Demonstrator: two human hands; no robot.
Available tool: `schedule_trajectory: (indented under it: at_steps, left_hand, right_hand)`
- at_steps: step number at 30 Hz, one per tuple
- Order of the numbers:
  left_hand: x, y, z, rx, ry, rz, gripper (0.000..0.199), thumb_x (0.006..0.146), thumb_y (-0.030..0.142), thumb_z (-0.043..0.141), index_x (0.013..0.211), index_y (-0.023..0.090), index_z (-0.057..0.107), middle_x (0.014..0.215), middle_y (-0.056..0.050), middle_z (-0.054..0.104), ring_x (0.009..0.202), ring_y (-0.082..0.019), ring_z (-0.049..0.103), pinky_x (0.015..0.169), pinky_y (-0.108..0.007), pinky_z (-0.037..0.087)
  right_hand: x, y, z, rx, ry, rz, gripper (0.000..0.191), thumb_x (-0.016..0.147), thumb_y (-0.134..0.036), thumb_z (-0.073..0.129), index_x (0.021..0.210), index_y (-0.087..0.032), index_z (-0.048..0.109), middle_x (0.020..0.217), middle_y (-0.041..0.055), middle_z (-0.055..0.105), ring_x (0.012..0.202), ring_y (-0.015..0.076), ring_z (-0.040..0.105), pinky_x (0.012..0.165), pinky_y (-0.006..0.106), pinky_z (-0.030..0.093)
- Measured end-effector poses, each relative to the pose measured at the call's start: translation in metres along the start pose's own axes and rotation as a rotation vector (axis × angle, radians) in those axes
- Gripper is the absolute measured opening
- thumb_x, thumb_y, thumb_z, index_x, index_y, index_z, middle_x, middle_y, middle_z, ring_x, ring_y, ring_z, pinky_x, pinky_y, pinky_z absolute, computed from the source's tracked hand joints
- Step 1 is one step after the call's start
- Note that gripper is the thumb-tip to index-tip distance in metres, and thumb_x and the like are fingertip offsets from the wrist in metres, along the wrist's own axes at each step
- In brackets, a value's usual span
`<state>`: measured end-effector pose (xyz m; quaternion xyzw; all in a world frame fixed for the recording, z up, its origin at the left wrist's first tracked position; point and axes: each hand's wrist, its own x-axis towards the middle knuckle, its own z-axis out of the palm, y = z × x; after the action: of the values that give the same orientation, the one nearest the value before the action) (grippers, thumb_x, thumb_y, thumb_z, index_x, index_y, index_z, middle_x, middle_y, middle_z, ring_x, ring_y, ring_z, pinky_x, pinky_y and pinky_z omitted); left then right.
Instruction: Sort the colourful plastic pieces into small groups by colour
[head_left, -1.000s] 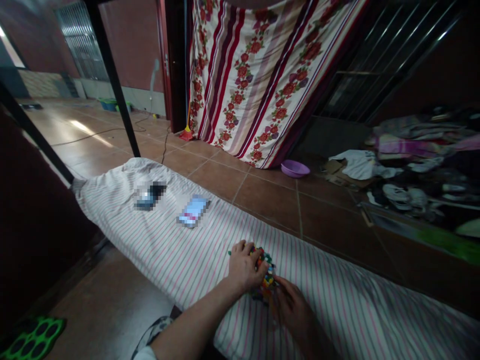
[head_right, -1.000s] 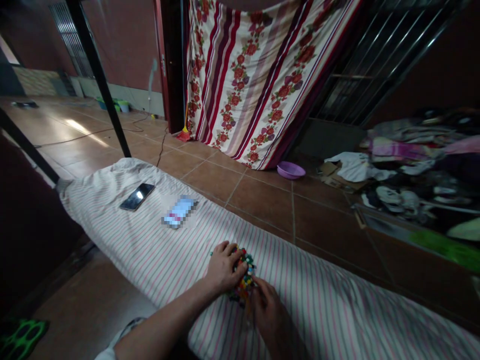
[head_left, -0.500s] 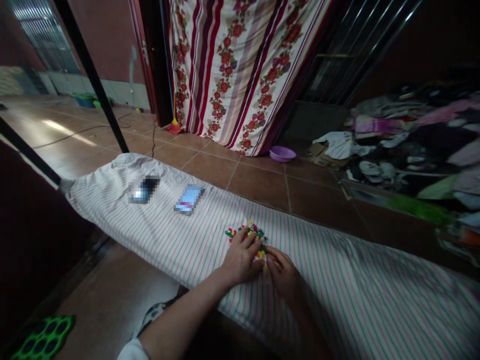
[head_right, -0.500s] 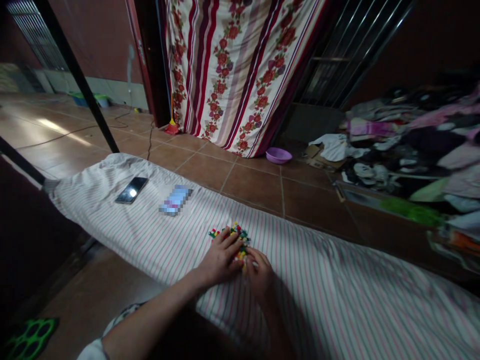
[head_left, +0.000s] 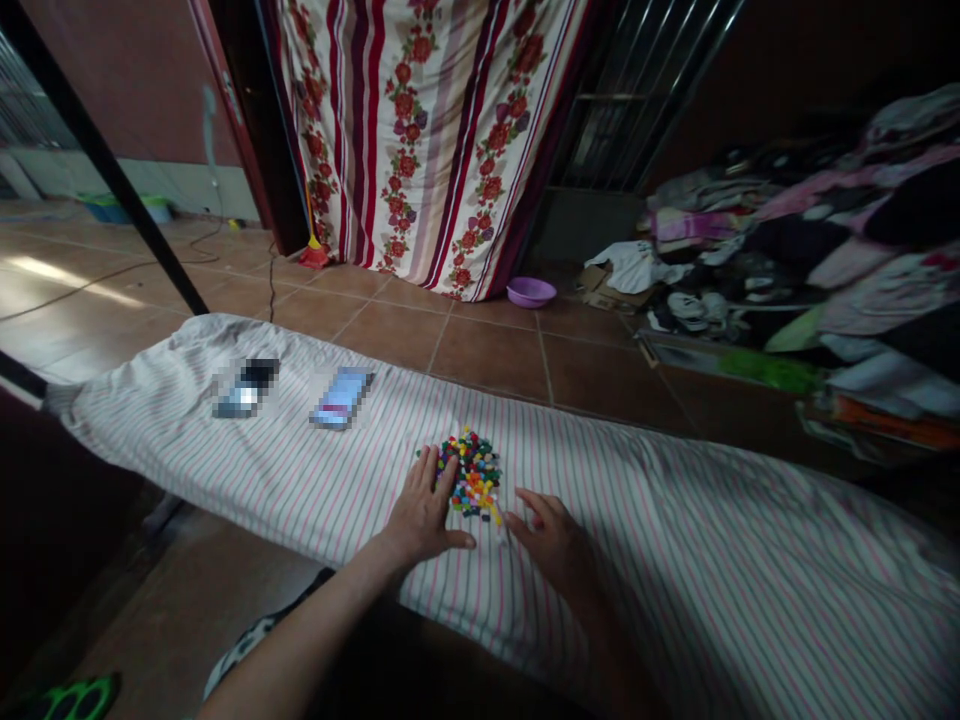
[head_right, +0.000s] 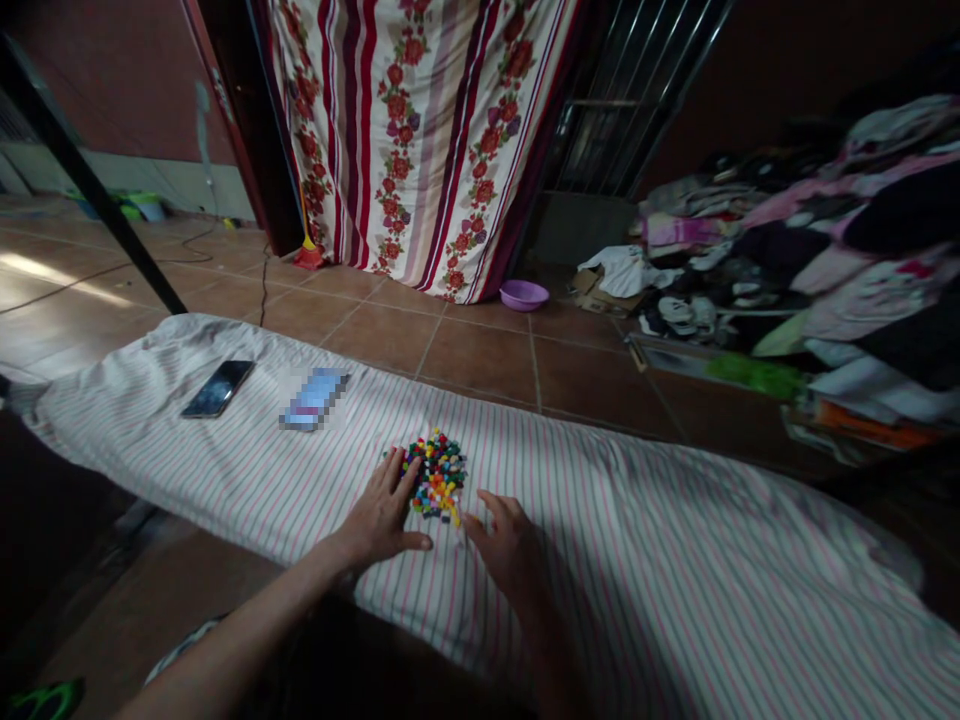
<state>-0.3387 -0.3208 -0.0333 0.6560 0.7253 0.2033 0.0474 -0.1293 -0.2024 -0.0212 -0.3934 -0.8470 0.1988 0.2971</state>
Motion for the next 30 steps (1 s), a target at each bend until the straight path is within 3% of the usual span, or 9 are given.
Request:
schedule_trajectory:
  at_steps: [4, 11, 21, 26, 30]
  left_hand:
    - [0.003, -0.001, 0.000, -0.034, 0.008, 0.020, 0.122, 0.066, 0.084, 0.053, 0.155, 0.010, 0.014, 0.159, -0.032, 0.013, 0.148, -0.046, 0.009, 0.113, -0.066, 0.031]
    - [0.006, 0.000, 0.005, -0.067, 0.049, 0.046, 0.112, 0.073, 0.078, 0.055, 0.154, 0.011, 0.017, 0.159, -0.032, 0.015, 0.149, -0.042, 0.010, 0.113, -0.067, 0.029]
    - [0.012, 0.006, 0.009, -0.160, 0.112, 0.042, 0.087, 0.086, 0.049, 0.060, 0.154, 0.015, 0.018, 0.160, -0.026, 0.019, 0.150, -0.041, 0.008, 0.114, -0.069, 0.028]
    - [0.020, 0.013, 0.000, -0.228, 0.118, 0.094, 0.081, 0.088, 0.035, 0.058, 0.155, 0.017, 0.016, 0.159, -0.021, 0.028, 0.151, -0.034, 0.014, 0.117, -0.062, 0.029]
    - [0.025, 0.018, -0.008, -0.275, 0.132, 0.097, 0.072, 0.092, 0.033, 0.051, 0.155, 0.018, 0.018, 0.158, -0.018, 0.032, 0.150, -0.029, 0.021, 0.119, -0.055, 0.032]
  right_hand:
    - [-0.003, 0.003, 0.001, -0.075, -0.039, -0.006, 0.040, 0.083, -0.047, 0.056, 0.105, -0.018, 0.071, 0.082, 0.0073, 0.068, 0.060, 0.0171, 0.061, 0.058, 0.030, 0.050]
    - [0.003, 0.001, 0.013, 0.043, -0.117, 0.050, 0.036, 0.087, -0.041, 0.052, 0.108, -0.018, 0.070, 0.077, 0.0055, 0.068, 0.061, 0.0170, 0.064, 0.058, 0.028, 0.051]
    - [0.014, -0.017, 0.018, 0.193, -0.198, 0.101, 0.033, 0.088, -0.028, 0.049, 0.113, -0.018, 0.068, 0.093, 0.0079, 0.072, 0.077, 0.0171, 0.070, 0.068, 0.025, 0.056]
    - [0.017, -0.019, 0.021, 0.289, -0.140, 0.025, 0.032, 0.088, -0.025, 0.052, 0.116, -0.022, 0.068, 0.102, 0.0071, 0.072, 0.090, 0.0188, 0.070, 0.082, 0.031, 0.057]
    - [0.020, -0.020, 0.020, 0.387, -0.092, 0.023, 0.032, 0.088, -0.026, 0.052, 0.116, -0.024, 0.068, 0.107, 0.0077, 0.071, 0.094, 0.0197, 0.069, 0.083, 0.033, 0.058]
